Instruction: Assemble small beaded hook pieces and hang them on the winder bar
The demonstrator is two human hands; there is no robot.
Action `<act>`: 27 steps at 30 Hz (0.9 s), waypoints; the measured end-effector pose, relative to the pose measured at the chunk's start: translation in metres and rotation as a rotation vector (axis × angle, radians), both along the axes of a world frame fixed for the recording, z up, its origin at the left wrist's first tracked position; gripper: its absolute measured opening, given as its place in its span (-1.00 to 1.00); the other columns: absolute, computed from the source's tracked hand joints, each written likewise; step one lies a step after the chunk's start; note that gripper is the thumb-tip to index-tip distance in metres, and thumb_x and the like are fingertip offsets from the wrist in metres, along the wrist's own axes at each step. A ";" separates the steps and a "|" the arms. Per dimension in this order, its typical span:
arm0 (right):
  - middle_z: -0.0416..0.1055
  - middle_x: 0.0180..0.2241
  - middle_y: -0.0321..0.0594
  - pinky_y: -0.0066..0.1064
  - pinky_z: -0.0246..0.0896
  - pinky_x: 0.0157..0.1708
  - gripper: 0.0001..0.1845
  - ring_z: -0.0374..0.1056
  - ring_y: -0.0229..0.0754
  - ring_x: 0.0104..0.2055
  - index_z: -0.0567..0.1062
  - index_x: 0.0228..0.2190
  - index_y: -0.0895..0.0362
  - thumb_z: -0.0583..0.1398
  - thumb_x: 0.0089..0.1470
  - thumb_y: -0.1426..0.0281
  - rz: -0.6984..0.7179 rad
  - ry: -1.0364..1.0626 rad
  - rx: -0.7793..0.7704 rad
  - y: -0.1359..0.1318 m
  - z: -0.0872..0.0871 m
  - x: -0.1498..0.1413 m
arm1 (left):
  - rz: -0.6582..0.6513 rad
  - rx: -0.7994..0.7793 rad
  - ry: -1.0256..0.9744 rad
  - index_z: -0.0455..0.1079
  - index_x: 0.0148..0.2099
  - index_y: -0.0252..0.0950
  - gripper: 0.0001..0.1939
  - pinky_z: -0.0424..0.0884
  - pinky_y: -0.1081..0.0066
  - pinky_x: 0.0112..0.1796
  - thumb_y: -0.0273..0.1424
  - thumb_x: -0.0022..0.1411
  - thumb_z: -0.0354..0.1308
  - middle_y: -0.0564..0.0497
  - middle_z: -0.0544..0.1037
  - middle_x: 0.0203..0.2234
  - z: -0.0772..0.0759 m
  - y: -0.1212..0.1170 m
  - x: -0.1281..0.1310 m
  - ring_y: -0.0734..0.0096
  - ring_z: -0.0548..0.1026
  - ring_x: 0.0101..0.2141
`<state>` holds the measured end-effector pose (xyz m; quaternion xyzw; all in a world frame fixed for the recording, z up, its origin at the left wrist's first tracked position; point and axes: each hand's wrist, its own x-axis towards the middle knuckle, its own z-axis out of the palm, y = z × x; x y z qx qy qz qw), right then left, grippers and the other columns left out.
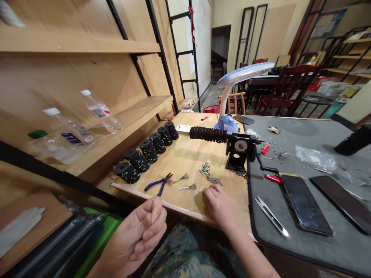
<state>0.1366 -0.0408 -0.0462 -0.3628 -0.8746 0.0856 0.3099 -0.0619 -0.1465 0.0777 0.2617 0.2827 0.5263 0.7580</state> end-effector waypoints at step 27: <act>0.42 -0.60 -0.29 -0.53 0.21 -0.59 -0.64 0.31 -0.28 -0.62 0.41 -0.34 0.11 0.06 0.19 0.07 0.125 0.584 -0.993 -0.106 0.019 -0.012 | 0.083 0.833 1.274 0.16 -0.33 -0.24 -0.87 0.26 0.42 -0.35 -0.51 0.29 -0.09 0.00 0.35 -0.42 -0.057 -0.005 0.020 0.36 0.36 -0.38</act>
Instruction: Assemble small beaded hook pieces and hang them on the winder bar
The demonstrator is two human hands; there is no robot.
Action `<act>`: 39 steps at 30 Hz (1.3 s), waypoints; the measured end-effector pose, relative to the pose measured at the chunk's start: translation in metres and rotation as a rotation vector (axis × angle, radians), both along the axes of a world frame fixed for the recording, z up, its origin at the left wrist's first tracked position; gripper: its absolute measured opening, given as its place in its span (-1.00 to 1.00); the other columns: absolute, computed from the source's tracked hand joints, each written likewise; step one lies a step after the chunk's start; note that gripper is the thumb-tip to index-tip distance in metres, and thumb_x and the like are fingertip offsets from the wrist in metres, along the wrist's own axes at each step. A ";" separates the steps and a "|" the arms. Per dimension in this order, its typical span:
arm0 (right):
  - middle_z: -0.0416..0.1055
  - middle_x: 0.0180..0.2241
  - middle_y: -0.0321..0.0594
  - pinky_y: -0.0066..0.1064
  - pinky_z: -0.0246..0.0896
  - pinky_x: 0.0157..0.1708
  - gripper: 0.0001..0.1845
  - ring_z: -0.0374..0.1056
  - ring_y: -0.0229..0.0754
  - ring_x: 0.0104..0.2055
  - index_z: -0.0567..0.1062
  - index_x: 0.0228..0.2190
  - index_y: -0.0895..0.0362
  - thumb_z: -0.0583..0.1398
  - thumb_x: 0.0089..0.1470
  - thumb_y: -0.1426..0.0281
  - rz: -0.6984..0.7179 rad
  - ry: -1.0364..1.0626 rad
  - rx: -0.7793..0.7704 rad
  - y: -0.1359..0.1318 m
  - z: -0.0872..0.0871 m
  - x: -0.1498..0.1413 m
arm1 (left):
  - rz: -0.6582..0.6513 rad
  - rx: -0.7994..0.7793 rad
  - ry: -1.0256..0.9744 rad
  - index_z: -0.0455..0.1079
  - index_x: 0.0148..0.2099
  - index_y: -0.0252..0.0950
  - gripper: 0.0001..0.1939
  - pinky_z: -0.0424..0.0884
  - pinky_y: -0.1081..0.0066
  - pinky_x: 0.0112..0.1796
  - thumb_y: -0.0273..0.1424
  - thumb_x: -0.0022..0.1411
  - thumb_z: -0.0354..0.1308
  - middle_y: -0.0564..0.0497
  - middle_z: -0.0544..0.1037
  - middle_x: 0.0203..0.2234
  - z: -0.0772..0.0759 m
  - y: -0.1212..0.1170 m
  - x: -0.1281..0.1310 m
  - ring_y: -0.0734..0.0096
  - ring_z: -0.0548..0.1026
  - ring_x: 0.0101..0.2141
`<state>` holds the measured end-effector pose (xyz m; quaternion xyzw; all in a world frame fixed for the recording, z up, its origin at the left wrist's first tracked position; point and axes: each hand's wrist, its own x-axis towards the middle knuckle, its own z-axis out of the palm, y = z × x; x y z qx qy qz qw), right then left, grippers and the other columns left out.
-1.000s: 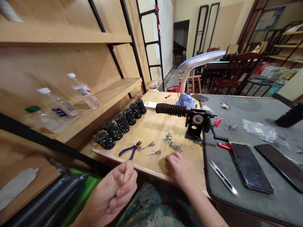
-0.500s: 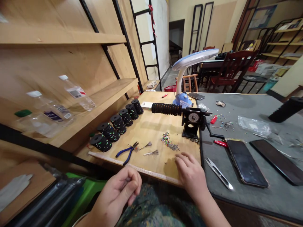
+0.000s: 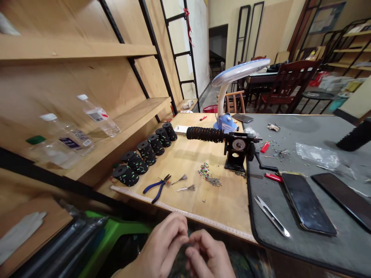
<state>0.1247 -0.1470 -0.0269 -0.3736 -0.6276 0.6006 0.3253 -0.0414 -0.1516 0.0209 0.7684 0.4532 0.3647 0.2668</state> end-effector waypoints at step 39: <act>0.26 -0.56 -0.36 -0.49 0.12 -0.50 -0.53 0.15 -0.28 -0.50 0.46 -0.48 0.13 0.26 -0.07 -0.05 -0.574 0.137 -0.235 0.000 -0.032 0.011 | 0.217 -0.342 -0.037 0.30 -0.30 -0.28 -0.92 0.35 0.38 -0.31 -0.48 0.23 0.00 0.01 0.45 -0.41 -0.032 0.060 -0.013 0.36 0.42 -0.35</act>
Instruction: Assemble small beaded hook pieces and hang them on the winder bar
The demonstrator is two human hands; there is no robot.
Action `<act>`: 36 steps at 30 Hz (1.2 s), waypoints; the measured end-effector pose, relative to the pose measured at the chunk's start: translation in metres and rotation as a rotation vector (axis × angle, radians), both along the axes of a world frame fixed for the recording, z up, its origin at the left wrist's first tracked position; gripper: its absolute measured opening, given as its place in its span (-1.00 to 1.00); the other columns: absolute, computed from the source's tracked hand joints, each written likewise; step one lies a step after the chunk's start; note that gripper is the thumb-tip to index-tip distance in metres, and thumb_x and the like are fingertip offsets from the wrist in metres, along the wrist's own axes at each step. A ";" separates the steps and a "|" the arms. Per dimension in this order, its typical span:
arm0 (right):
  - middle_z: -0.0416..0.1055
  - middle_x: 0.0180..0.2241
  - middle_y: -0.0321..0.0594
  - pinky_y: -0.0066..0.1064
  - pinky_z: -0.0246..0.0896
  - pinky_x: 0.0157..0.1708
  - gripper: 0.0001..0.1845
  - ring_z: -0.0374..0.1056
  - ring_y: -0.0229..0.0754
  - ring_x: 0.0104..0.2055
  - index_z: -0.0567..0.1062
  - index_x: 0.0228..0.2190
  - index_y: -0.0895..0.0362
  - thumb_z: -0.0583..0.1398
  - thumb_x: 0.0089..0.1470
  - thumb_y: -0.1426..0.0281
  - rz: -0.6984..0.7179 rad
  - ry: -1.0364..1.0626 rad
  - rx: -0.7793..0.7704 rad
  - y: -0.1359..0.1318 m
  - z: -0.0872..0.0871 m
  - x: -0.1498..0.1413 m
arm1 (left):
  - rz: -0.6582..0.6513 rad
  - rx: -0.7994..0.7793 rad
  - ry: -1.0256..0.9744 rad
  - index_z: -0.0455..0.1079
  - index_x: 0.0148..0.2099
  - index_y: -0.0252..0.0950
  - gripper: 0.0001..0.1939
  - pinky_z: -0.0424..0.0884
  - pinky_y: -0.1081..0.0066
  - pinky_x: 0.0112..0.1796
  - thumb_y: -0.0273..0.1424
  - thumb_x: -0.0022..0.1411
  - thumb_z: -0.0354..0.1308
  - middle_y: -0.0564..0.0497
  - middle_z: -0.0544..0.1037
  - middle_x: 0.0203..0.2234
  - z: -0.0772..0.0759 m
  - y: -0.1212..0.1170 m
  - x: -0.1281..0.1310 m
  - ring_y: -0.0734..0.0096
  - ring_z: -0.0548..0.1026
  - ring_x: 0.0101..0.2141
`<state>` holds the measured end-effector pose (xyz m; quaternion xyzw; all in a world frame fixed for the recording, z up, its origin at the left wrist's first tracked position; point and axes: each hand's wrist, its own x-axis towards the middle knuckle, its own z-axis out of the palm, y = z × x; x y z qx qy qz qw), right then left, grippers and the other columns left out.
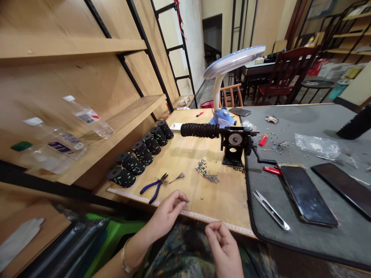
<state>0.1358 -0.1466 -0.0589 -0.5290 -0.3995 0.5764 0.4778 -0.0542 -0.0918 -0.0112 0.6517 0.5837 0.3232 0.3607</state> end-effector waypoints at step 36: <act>0.48 -0.50 -0.25 -0.42 0.28 -0.43 -0.64 0.38 -0.17 -0.47 0.49 -0.21 0.14 0.12 0.15 0.13 0.306 -0.245 0.076 -0.008 -0.011 0.007 | 0.072 -0.259 -0.273 0.37 -0.44 -0.34 -0.80 0.15 0.51 -0.49 -0.34 0.17 0.12 0.12 0.30 -0.63 -0.016 -0.058 0.026 0.51 0.22 -0.56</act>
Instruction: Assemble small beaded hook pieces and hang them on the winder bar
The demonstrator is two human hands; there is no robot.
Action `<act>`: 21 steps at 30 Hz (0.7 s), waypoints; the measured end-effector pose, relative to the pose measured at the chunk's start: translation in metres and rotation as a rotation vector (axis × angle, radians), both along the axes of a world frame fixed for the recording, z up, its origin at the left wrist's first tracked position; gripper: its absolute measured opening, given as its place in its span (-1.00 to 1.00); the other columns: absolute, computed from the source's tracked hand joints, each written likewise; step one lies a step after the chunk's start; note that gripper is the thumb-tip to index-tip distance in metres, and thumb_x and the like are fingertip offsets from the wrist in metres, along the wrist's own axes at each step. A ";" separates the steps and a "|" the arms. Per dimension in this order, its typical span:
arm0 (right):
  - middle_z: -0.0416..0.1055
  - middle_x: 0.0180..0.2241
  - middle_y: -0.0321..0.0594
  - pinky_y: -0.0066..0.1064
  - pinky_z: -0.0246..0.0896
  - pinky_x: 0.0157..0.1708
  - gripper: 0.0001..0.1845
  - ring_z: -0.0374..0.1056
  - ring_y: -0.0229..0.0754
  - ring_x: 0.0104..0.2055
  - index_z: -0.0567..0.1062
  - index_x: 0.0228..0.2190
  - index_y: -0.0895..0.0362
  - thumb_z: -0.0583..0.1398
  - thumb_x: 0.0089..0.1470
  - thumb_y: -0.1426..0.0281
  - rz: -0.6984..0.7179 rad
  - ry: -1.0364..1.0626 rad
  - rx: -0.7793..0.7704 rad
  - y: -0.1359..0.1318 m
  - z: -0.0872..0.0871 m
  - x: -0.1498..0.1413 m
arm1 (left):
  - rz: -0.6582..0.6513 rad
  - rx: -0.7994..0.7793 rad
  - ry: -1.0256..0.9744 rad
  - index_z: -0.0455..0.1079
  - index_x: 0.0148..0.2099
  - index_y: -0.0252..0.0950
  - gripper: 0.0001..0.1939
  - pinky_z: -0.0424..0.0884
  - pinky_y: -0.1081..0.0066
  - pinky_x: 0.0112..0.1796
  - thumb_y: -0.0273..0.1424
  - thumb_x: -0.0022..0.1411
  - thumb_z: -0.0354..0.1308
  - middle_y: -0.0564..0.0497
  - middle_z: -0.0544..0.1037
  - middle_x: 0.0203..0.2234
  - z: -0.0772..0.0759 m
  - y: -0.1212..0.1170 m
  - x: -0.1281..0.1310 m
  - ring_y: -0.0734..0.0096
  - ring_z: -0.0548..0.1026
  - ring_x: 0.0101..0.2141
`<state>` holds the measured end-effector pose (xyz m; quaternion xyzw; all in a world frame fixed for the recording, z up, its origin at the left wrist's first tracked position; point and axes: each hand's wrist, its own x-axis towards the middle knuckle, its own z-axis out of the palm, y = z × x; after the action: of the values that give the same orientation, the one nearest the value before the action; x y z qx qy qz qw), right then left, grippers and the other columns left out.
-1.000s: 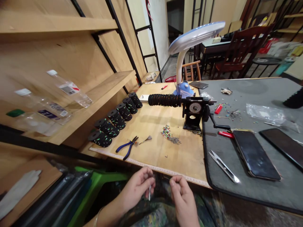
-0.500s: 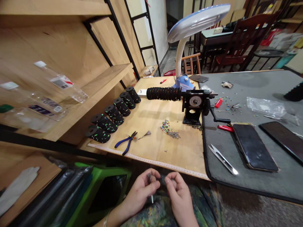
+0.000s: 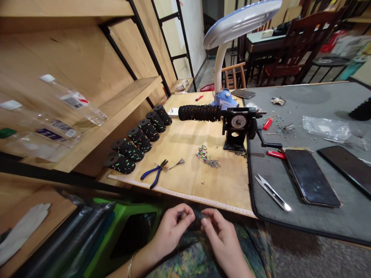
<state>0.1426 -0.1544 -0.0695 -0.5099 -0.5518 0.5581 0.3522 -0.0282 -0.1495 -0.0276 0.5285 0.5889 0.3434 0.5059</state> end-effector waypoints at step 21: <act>0.30 -0.70 -0.43 -0.54 0.02 -0.61 -0.68 0.12 -0.36 -0.66 0.34 -0.50 0.12 0.16 0.12 0.15 0.188 0.167 -0.213 0.003 0.014 -0.013 | -0.187 0.077 0.159 0.41 -0.41 -0.34 -0.86 0.11 0.50 -0.53 -0.44 0.19 0.10 0.13 0.30 -0.64 0.008 0.003 -0.008 0.53 0.22 -0.58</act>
<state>0.1300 -0.1510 -0.0552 -0.4424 -0.5037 0.6842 0.2872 -0.0362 -0.1468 -0.0198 0.6258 0.5618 0.2742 0.4665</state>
